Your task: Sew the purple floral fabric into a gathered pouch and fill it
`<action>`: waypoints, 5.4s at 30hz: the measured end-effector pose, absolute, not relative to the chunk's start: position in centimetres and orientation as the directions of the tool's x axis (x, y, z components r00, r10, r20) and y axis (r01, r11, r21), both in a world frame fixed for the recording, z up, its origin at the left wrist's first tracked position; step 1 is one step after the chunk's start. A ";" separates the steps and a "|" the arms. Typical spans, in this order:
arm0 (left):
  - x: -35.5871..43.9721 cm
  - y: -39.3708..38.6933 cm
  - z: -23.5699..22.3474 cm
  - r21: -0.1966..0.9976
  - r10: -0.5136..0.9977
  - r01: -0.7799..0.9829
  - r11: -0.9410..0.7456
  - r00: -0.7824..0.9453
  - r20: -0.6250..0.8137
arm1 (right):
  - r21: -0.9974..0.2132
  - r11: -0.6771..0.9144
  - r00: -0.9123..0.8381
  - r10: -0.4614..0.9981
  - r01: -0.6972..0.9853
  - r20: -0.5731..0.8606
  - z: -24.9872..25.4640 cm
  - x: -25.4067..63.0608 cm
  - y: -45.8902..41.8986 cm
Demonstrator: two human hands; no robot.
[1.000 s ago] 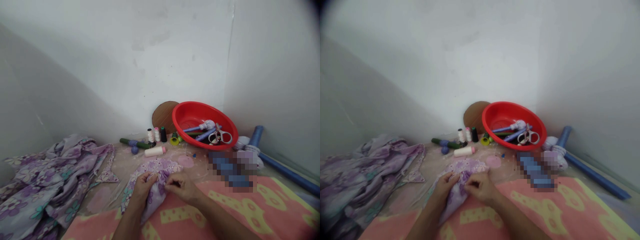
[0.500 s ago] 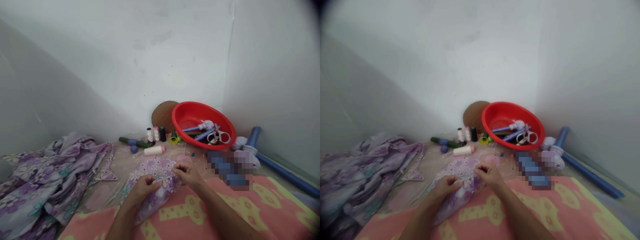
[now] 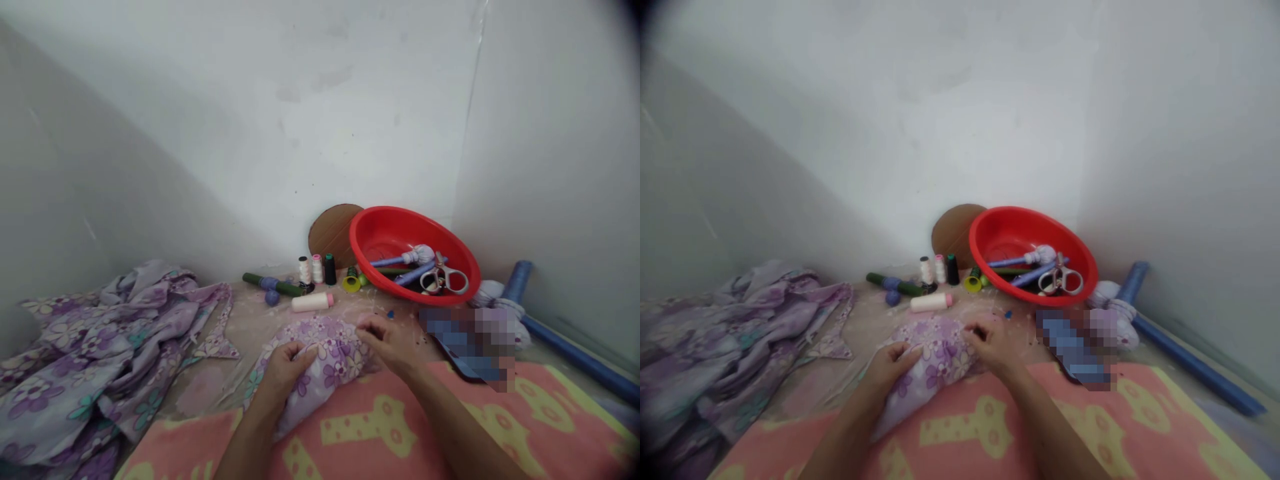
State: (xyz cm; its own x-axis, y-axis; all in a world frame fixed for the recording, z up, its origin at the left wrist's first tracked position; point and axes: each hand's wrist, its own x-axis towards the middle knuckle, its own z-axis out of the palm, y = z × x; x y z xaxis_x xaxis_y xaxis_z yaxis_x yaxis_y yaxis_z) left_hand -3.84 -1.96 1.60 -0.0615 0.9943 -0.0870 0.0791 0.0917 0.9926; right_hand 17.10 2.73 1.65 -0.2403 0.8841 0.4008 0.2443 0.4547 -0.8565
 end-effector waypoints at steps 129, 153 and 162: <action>-2.3 -3.0 2.0 0.990 0.992 0.142 0.005 0.125 -0.023 | -0.983 -0.174 -0.718 0.691 -0.054 -0.083 0.3 16.0 1.4; -3.8 -3.0 1.8 0.984 0.968 0.087 0.154 0.186 -0.167 | -0.969 -0.228 -0.688 0.719 -0.095 -0.102 0.7 16.2 1.6; -3.8 -3.0 2.0 0.987 0.969 0.081 0.138 0.197 -0.152 | -0.974 -0.218 -0.679 0.725 -0.066 -0.117 1.0 16.3 1.6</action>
State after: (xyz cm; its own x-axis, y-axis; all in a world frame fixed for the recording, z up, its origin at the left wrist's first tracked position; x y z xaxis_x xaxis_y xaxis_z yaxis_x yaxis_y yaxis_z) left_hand -3.76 -2.96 2.02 0.1975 0.9685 -0.1517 0.0810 0.1381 0.9871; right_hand 16.33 1.59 0.99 -0.6787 0.7251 -0.1166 -0.0658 -0.2181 -0.9737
